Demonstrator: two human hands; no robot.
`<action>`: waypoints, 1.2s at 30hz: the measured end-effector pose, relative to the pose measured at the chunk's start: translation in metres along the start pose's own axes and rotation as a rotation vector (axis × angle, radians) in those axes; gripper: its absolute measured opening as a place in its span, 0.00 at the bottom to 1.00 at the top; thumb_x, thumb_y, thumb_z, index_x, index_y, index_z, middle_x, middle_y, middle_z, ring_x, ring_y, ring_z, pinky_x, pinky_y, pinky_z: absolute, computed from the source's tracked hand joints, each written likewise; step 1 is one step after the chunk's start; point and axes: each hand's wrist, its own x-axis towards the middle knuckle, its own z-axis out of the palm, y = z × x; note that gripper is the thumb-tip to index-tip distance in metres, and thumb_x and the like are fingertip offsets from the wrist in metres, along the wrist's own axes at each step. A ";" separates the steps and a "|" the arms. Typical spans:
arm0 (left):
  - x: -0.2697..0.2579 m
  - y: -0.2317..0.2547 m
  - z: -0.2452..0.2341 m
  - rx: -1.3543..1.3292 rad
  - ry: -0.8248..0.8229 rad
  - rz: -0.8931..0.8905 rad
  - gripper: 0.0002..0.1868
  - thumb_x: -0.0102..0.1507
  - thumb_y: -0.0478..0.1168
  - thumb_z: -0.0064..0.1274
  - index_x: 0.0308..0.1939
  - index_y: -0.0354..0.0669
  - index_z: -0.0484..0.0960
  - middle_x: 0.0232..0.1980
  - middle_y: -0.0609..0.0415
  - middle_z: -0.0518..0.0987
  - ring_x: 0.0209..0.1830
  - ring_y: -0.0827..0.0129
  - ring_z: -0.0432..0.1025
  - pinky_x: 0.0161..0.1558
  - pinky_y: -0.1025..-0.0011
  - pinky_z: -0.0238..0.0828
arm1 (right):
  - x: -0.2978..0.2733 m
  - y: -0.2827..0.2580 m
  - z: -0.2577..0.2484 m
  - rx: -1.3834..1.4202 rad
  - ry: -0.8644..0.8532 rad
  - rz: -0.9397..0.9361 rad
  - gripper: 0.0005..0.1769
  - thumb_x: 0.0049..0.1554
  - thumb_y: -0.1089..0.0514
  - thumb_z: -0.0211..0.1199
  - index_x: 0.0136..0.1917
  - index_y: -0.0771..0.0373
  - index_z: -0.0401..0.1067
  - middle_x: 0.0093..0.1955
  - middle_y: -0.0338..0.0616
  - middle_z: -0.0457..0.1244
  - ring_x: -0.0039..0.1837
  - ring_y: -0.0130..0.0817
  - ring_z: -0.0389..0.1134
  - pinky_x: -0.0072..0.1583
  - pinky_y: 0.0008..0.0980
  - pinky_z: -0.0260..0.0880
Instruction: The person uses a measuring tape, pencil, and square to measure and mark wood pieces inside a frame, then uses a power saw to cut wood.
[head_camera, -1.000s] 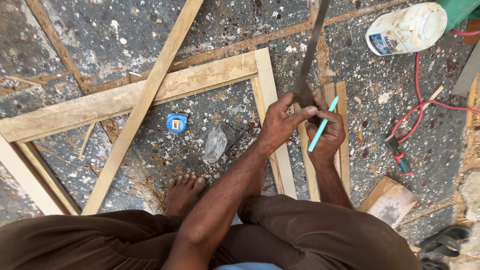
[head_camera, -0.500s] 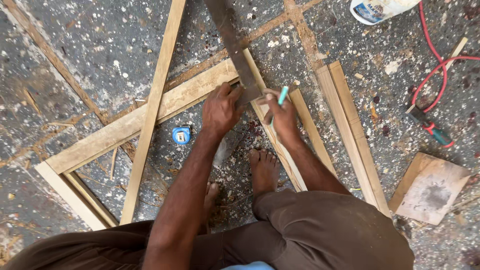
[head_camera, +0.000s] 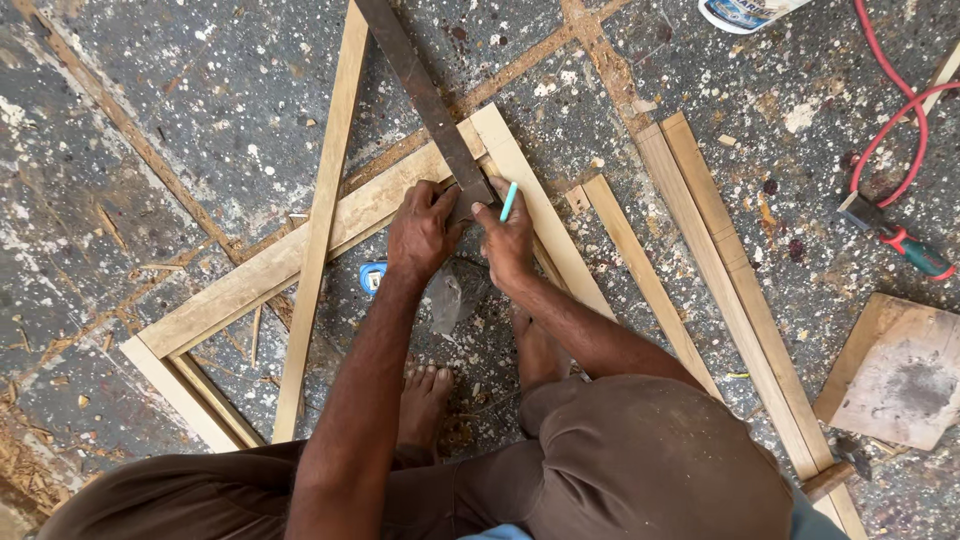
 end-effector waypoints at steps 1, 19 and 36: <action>0.000 -0.004 -0.002 0.014 -0.054 -0.003 0.35 0.58 0.55 0.65 0.67 0.48 0.77 0.61 0.50 0.75 0.60 0.56 0.69 0.61 0.58 0.74 | -0.001 0.001 0.000 0.045 -0.010 -0.007 0.31 0.59 0.66 0.63 0.74 0.65 0.60 0.49 0.42 0.66 0.26 0.16 0.55 0.25 0.20 0.56; 0.004 -0.107 -0.070 0.168 0.485 -0.453 0.33 0.67 0.50 0.60 0.71 0.41 0.68 0.65 0.41 0.73 0.64 0.53 0.66 0.67 0.55 0.65 | 0.002 0.008 -0.006 0.085 0.034 -0.039 0.30 0.60 0.71 0.60 0.74 0.65 0.63 0.41 0.39 0.63 0.26 0.16 0.53 0.24 0.20 0.56; 0.050 -0.042 -0.043 0.274 -0.350 0.158 0.51 0.49 0.66 0.68 0.75 0.84 0.61 0.82 0.47 0.48 0.75 0.46 0.52 0.75 0.45 0.47 | 0.027 0.000 0.013 0.141 0.060 0.003 0.27 0.60 0.70 0.60 0.71 0.61 0.61 0.45 0.42 0.66 0.25 0.16 0.52 0.23 0.19 0.52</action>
